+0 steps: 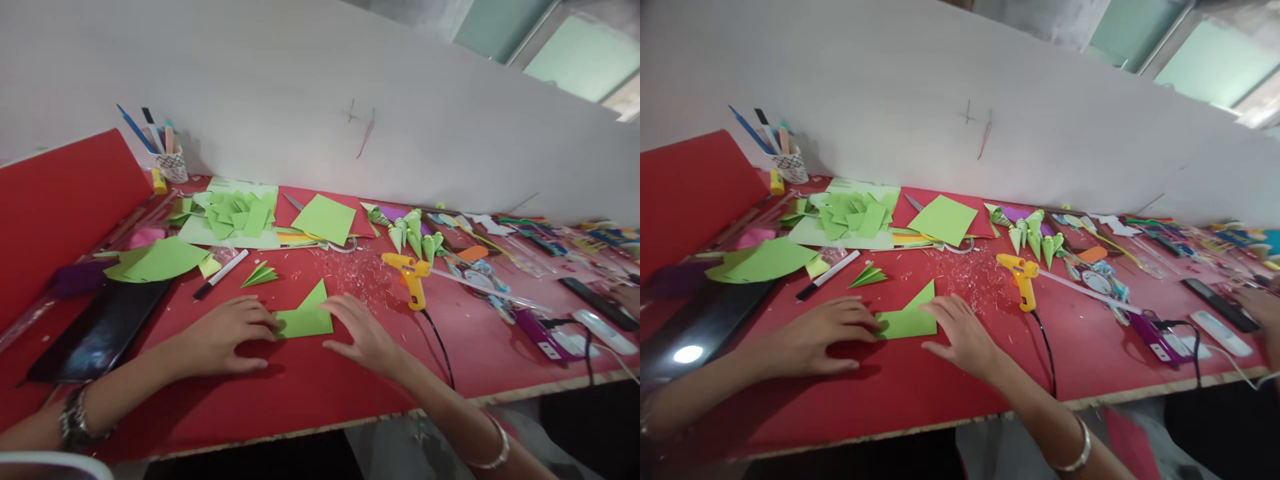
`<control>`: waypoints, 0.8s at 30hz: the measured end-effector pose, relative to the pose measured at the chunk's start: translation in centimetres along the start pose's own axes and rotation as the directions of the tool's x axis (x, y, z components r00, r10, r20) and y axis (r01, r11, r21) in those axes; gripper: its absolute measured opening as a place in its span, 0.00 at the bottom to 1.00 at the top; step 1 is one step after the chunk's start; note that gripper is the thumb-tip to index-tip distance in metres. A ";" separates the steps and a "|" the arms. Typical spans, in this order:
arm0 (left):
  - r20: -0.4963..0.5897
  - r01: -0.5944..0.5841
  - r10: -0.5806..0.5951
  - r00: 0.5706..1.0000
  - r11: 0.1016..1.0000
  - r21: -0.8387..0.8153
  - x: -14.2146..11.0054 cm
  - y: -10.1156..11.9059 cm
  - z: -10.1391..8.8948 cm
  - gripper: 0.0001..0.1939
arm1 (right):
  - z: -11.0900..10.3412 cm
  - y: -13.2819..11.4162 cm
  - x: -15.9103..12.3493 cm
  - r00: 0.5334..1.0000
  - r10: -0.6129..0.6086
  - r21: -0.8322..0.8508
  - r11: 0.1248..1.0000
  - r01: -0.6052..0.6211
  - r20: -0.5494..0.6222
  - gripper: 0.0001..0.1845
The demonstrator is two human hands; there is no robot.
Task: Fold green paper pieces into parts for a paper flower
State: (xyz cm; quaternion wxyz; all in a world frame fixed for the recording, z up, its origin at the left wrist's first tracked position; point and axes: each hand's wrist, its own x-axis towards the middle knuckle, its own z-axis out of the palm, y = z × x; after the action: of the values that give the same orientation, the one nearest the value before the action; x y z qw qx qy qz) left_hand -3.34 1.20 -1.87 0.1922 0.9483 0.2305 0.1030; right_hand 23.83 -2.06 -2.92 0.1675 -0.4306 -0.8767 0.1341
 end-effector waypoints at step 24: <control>-0.326 0.144 -0.100 0.940 0.983 0.114 3.2 1.5 0.0 0.17 | -0.6 -1.3 4.9 0.951 -0.174 0.039 0.981 0.190 -0.256 0.08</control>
State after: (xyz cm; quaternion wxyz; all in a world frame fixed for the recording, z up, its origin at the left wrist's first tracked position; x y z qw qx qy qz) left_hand 0.04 1.50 -0.89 0.0931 0.9140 0.3235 0.2266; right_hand 20.28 1.16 -0.99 0.3023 -0.3560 -0.8796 0.0902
